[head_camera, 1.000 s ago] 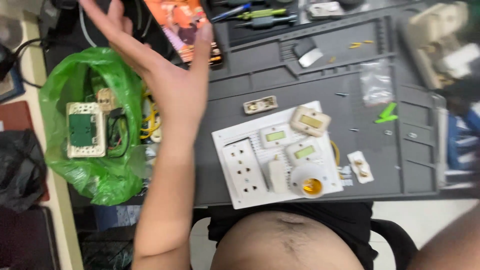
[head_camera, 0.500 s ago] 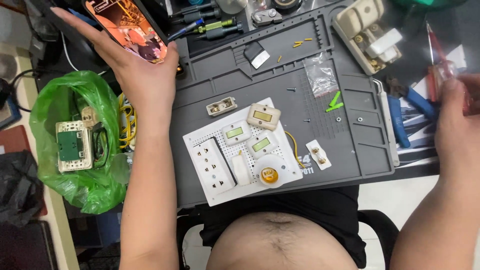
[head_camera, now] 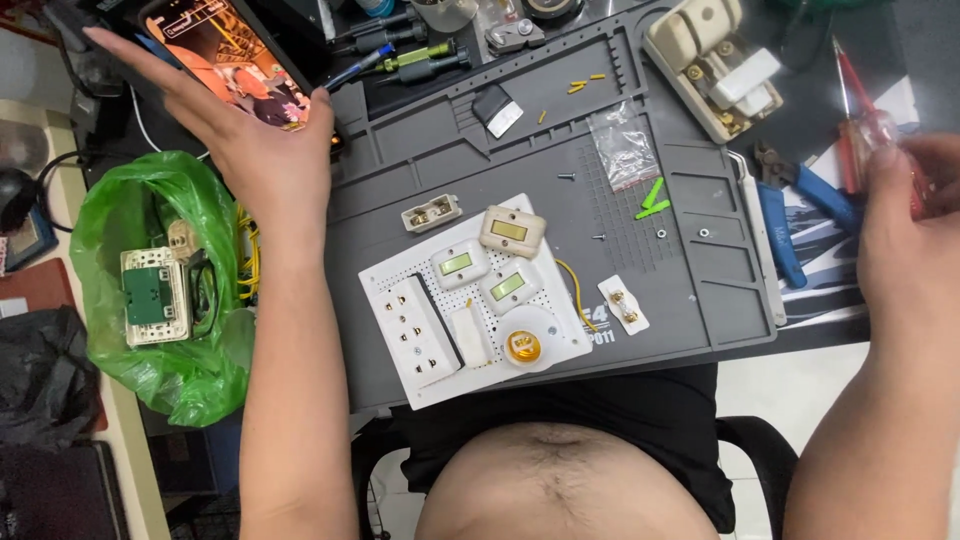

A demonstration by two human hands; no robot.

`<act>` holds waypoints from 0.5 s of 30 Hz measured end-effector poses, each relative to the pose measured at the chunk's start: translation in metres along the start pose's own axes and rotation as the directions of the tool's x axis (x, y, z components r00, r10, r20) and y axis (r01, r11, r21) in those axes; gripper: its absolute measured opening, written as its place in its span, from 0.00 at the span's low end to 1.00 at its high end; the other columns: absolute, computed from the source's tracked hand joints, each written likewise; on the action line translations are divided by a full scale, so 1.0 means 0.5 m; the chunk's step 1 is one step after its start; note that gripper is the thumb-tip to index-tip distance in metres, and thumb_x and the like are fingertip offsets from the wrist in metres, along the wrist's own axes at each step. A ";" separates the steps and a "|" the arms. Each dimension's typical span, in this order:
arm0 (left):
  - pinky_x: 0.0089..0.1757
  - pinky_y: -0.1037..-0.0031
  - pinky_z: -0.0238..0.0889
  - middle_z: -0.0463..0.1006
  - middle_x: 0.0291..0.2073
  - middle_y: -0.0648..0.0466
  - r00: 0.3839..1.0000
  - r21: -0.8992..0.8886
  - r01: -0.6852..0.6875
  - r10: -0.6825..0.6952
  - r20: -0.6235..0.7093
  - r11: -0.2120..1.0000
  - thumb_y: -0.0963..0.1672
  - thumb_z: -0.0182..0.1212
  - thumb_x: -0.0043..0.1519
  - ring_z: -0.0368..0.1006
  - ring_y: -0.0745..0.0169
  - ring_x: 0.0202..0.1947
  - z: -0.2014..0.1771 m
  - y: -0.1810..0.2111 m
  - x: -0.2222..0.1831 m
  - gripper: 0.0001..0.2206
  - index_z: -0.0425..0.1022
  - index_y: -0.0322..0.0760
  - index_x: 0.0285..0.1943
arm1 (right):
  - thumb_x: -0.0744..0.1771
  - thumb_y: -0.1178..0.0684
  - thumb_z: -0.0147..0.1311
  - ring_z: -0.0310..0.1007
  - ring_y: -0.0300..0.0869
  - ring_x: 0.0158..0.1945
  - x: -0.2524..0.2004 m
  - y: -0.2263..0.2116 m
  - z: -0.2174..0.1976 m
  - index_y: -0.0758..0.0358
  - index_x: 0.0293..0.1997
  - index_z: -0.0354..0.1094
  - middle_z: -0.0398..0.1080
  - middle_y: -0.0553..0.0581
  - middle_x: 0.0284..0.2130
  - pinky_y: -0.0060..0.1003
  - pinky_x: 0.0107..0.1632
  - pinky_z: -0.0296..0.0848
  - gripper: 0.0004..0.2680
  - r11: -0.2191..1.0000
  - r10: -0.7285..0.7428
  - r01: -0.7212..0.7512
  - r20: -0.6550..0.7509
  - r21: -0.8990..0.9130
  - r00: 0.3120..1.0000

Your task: Assembling an electrical panel by mounting sockets, switches, and digital meters onto a perforated board while using a smartphone for reference.

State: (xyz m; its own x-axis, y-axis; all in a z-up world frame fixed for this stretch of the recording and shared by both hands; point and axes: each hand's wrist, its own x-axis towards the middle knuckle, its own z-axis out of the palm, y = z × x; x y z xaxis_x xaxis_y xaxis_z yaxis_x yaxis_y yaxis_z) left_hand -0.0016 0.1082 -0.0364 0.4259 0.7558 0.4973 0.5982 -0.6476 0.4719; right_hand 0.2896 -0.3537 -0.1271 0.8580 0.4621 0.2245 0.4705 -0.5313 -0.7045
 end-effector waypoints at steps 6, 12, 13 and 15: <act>0.77 0.64 0.85 0.20 0.95 0.64 0.999 0.000 0.008 -0.008 0.039 1.000 0.39 0.88 0.73 0.57 0.43 0.89 -0.002 -0.006 -0.002 0.71 0.08 0.69 0.90 | 0.86 0.62 0.54 0.72 0.55 0.54 0.001 -0.024 -0.007 0.77 0.71 0.70 0.73 0.71 0.56 0.45 0.52 0.67 0.05 1.000 -0.010 0.010 0.004 -0.020 1.000; 0.79 0.57 0.68 0.39 0.93 0.41 1.000 -0.037 -0.015 0.016 0.024 0.999 0.41 0.90 0.71 0.51 0.37 0.87 -0.020 0.012 -0.009 0.71 0.09 0.68 0.88 | 0.87 0.59 0.52 0.72 0.52 0.55 -0.001 0.002 0.000 0.75 0.69 0.68 0.72 0.69 0.56 0.44 0.56 0.67 0.06 0.998 0.004 -0.005 0.008 0.067 1.000; 0.86 0.51 0.57 0.38 0.92 0.38 0.999 -0.056 -0.013 0.014 0.031 0.998 0.43 0.92 0.74 0.43 0.34 0.93 -0.025 0.013 -0.013 0.70 0.10 0.67 0.88 | 0.86 0.60 0.50 0.72 0.53 0.57 0.000 0.000 -0.001 0.76 0.69 0.68 0.72 0.69 0.56 0.45 0.58 0.67 0.06 0.998 0.000 -0.001 0.010 0.060 1.000; 0.92 0.47 0.55 0.25 0.92 0.56 0.997 -0.037 -0.071 0.071 -0.006 0.997 0.53 0.81 0.81 0.36 0.42 0.98 -0.028 -0.008 -0.036 0.60 0.12 0.69 0.91 | 0.87 0.59 0.50 0.71 0.52 0.56 -0.003 0.006 -0.003 0.76 0.69 0.68 0.71 0.69 0.55 0.44 0.57 0.67 0.06 0.998 -0.007 0.006 0.014 0.055 1.000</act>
State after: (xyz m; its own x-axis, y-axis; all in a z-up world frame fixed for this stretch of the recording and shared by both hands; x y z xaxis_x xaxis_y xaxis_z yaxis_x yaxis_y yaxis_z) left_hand -0.0211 0.0955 -0.0370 0.4627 0.7076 0.5340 0.5408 -0.7026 0.4624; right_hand 0.2901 -0.3568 -0.1286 0.8515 0.4760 0.2198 0.4638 -0.4884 -0.7392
